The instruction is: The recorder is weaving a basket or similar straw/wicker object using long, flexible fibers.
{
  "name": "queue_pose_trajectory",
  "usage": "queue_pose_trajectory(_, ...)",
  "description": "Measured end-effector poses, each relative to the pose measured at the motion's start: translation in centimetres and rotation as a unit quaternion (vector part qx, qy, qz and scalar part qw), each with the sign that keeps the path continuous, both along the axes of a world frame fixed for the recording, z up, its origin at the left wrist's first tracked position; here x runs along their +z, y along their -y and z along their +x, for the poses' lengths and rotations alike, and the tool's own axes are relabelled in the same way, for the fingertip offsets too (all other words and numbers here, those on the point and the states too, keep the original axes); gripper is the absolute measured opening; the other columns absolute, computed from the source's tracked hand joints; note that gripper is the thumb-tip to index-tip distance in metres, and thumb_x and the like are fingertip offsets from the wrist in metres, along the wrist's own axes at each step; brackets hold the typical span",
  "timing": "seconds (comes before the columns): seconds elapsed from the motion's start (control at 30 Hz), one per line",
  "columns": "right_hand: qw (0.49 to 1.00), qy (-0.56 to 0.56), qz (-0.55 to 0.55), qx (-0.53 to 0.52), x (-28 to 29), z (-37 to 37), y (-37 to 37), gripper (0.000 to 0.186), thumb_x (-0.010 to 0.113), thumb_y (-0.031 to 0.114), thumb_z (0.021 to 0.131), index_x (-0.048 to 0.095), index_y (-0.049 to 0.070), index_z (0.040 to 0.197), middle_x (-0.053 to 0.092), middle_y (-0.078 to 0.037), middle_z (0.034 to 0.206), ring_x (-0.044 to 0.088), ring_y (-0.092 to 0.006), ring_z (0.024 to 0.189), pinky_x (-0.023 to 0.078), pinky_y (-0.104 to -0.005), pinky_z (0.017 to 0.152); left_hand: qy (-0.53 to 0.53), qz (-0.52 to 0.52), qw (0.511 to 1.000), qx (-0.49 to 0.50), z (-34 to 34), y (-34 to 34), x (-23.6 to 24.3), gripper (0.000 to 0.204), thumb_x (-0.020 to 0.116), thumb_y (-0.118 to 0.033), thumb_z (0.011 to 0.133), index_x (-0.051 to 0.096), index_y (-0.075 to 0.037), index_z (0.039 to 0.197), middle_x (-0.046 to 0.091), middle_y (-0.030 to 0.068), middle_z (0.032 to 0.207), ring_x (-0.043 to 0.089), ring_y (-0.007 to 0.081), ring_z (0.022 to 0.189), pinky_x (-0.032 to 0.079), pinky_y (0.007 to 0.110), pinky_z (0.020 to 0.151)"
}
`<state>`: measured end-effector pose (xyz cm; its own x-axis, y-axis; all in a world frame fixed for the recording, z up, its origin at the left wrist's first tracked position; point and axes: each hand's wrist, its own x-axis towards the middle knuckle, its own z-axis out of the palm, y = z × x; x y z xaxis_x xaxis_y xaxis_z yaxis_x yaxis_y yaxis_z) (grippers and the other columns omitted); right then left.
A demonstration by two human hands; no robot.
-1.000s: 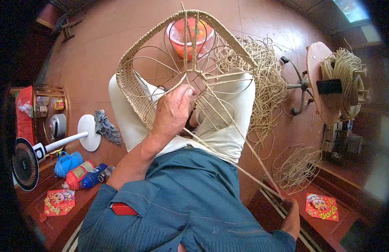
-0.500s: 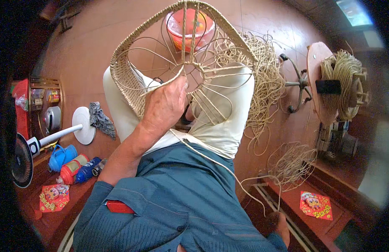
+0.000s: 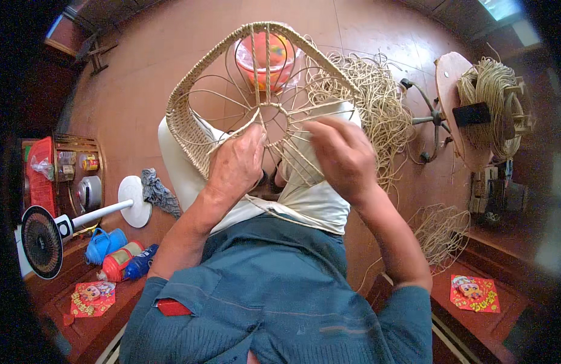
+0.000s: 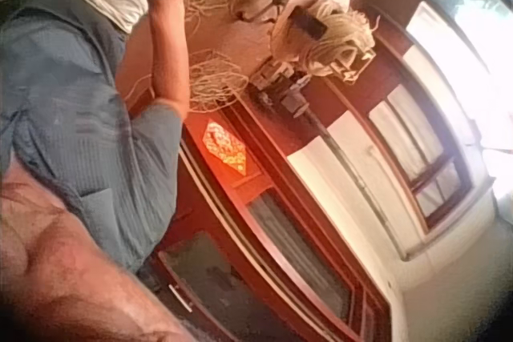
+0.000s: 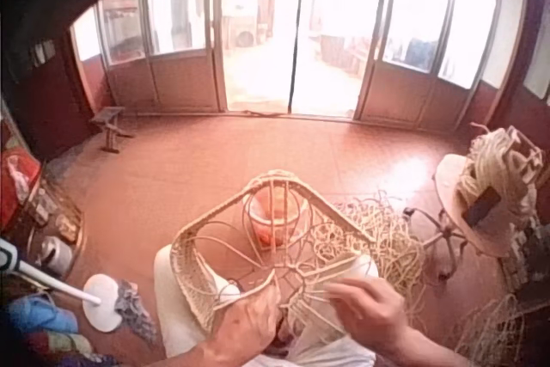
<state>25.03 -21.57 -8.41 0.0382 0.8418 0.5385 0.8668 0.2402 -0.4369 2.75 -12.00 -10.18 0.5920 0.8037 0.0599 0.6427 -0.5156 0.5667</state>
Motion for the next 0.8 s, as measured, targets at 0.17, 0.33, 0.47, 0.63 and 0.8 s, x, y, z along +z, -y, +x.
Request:
queue_pose_trajectory(0.17,0.99,0.06,0.082,0.101,-0.6,-2.2,-8.6,0.024,0.078,0.012,0.095,0.077,0.015,0.119,0.074,-0.004,0.117,0.072,-0.026,0.109,0.059,-0.0403,0.091,0.02,0.005,1.0,0.001,-0.2,0.0,0.5,0.011,0.06,-0.016,0.106,0.064,-0.007,0.111,0.07,0.0239,0.077,0.074,0.0458,0.075,0.056,0.058,0.065)
queue_pose_trajectory(0.33,0.988,0.054,0.06,0.131,-2.3,-1.8,-10.1,0.024,0.077,0.014,0.096,0.076,0.017,0.12,0.074,-0.003,0.116,0.074,-0.0245,0.1,0.06,-0.0383,0.085,0.032,0.02,0.999,-0.003,0.0,0.1,0.7,0.012,0.061,-0.015,0.104,0.065,-0.006,0.113,0.071,0.0237,0.078,0.074,0.0461,0.076,0.057,0.058,0.067)
queue_pose_trajectory(0.47,0.985,0.024,0.06,0.158,-2.6,-1.1,-10.3,0.024,0.08,0.015,0.094,0.076,0.015,0.118,0.076,-0.003,0.114,0.076,-0.0247,0.098,0.062,-0.0387,0.082,0.041,0.02,0.999,-0.023,0.0,-0.6,1.3,0.012,0.061,-0.015,0.104,0.064,-0.006,0.112,0.071,0.0224,0.079,0.074,0.046,0.078,0.057,0.057,0.069)
queue_pose_trajectory(0.63,0.982,0.004,0.055,0.183,-2.4,-0.9,-10.7,0.022,0.081,0.015,0.094,0.076,0.013,0.115,0.075,-0.005,0.106,0.076,-0.0253,0.092,0.062,-0.0379,0.077,0.044,0.015,0.997,-0.056,-0.9,-2.4,2.4,0.013,0.061,-0.017,0.105,0.062,-0.006,0.111,0.07,0.0203,0.081,0.074,0.0443,0.082,0.057,0.055,0.071)
queue_pose_trajectory(0.8,0.987,-0.007,0.035,0.16,-2.4,-1.5,-10.9,0.015,0.082,0.016,0.093,0.073,0.012,0.104,0.068,-0.006,0.089,0.072,-0.0269,0.079,0.058,-0.041,0.069,0.021,0.054,0.995,-0.078,-2.4,-4.3,3.2,0.015,0.062,-0.02,0.106,0.065,-0.006,0.111,0.071,0.0193,0.087,0.074,0.0427,0.085,0.057,0.055,0.074)
